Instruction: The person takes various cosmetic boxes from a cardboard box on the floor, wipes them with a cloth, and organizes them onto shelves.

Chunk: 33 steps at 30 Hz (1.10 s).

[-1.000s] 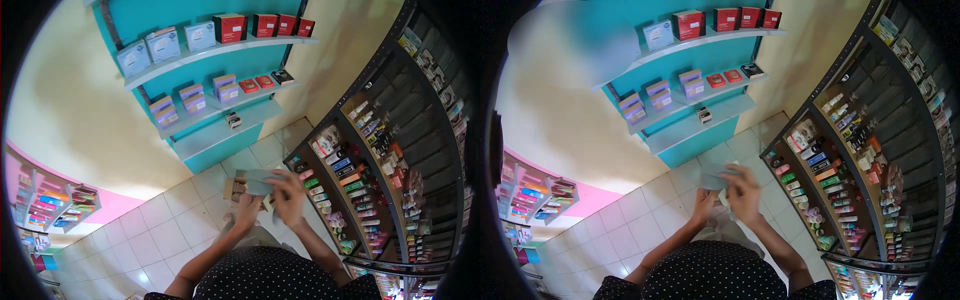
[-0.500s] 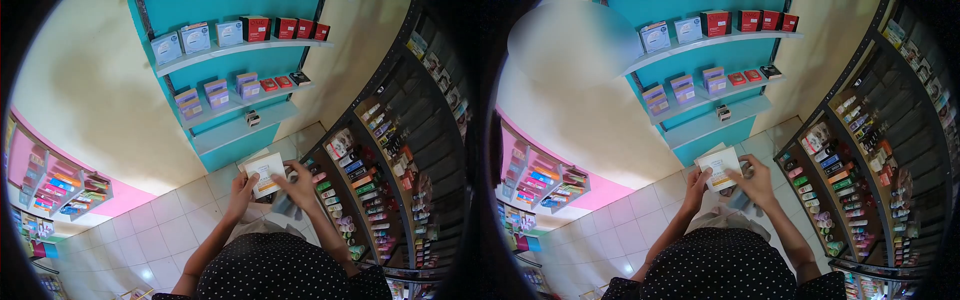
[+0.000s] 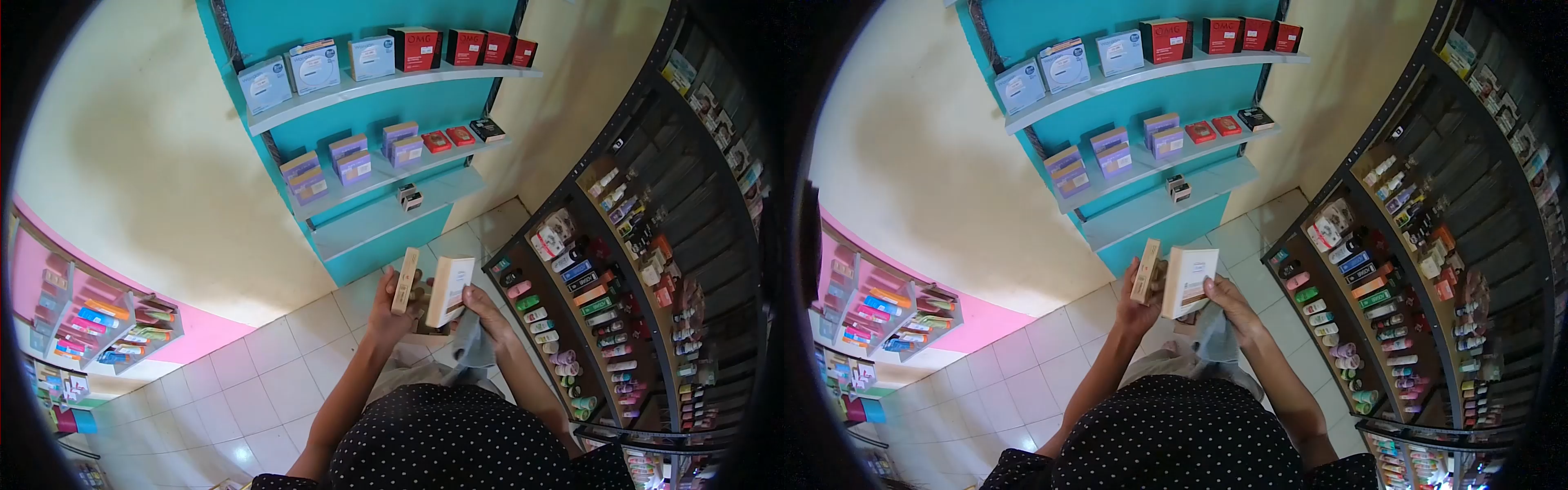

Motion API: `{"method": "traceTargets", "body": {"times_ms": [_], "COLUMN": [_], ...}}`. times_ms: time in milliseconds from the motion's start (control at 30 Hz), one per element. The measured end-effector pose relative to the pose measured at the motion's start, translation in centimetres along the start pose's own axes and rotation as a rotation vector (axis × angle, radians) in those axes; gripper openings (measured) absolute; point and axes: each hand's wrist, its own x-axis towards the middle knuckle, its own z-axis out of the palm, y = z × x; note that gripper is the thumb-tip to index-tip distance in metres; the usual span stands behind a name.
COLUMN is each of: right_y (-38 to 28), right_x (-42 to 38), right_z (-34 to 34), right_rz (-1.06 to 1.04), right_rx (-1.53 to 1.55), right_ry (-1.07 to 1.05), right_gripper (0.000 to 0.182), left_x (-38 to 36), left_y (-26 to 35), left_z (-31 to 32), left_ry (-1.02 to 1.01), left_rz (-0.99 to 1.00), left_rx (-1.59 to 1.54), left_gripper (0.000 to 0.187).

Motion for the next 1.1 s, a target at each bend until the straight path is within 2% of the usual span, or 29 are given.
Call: {"method": "traceTargets", "body": {"times_ms": [33,67,100,133,167,200,233,267,300,367,533,567,633,733,833,900,933,1033,1067,1100], "right_y": [0.2,1.2,1.2,1.0,0.8,0.4,0.3,0.4,0.5,1.3,3.3,3.8,5.5,8.9,11.6,13.4,14.2,14.2,14.0,13.7], "right_x": [0.4,1.3,1.4,1.6,1.7,1.6,1.6,1.7,1.9,2.6,7.4,9.2,13.9,22.3,29.7,33.5,35.2,37.7,38.2,38.4], "right_z": [0.2,-0.2,-0.1,0.0,0.1,0.3,0.2,-0.1,-0.3,-1.5,-3.2,-3.3,-3.9,-6.4,-8.1,-9.6,-10.2,-10.9,-10.5,-9.8], "right_rz": [0.008,-0.095,-0.094,-0.089,-0.083,-0.064,-0.061,-0.064,-0.064,-0.053,0.066,0.078,0.138,0.185,0.099,0.047,0.017,0.101,0.113,0.095], "right_rx": [0.008,-0.064,-0.061,-0.042,-0.023,0.061,0.060,0.090,0.119,0.140,-0.075,-0.165,-0.157,-0.267,-0.366,-0.417,-0.498,-0.614,-0.618,-0.754], "right_ry": [-0.025,0.018,0.026,0.050,0.072,0.042,0.041,0.098,0.150,0.170,0.249,0.256,0.233,0.297,0.383,0.412,0.435,0.392,0.396,0.432], "right_gripper": [0.056,0.057,0.057,0.057,0.056,0.053,0.053,0.051,0.049,0.044,0.043,0.045,0.048,0.045,0.039,0.038,0.036,0.043,0.043,0.042], "left_x": [0.2,0.4,0.4,0.3,0.1,-0.1,-0.3,-0.6,-0.7,-1.2,-1.9,-1.6,-0.6,2.2,5.2,7.0,7.3,8.4,8.7,8.8], "left_y": [-0.5,-1.1,-1.5,-1.3,-1.2,-1.0,-0.6,0.1,0.2,0.5,6.0,7.4,10.7,14.9,17.0,17.4,17.4,18.1,18.4,18.3], "left_z": [0.5,1.0,1.7,2.8,2.9,2.9,2.8,2.5,2.8,3.4,-2.8,-4.1,-6.6,-12.3,-17.1,-19.6,-19.4,-20.1,-21.3,-22.4], "left_ry": [0.002,0.188,0.375,0.365,0.368,0.306,0.241,0.231,0.237,0.375,0.569,0.583,0.725,0.795,0.924,1.028,1.042,1.081,1.104,1.118], "left_rz": [-0.006,0.084,0.173,0.129,0.125,0.153,0.183,0.133,0.143,0.276,0.367,0.383,0.360,0.444,0.505,0.653,0.632,0.593,0.660,0.724], "left_rx": [-0.003,0.097,0.198,0.180,0.178,0.404,0.630,0.658,0.657,0.983,1.014,0.997,1.094,1.073,1.044,1.052,1.039,1.164,1.359,1.556], "left_gripper": [0.031,0.024,0.028,0.017,0.017,0.021,0.041,0.055,0.055,0.060,0.061,0.061,0.060,0.056,0.054,0.053,0.053,0.051,0.049,0.046]}}
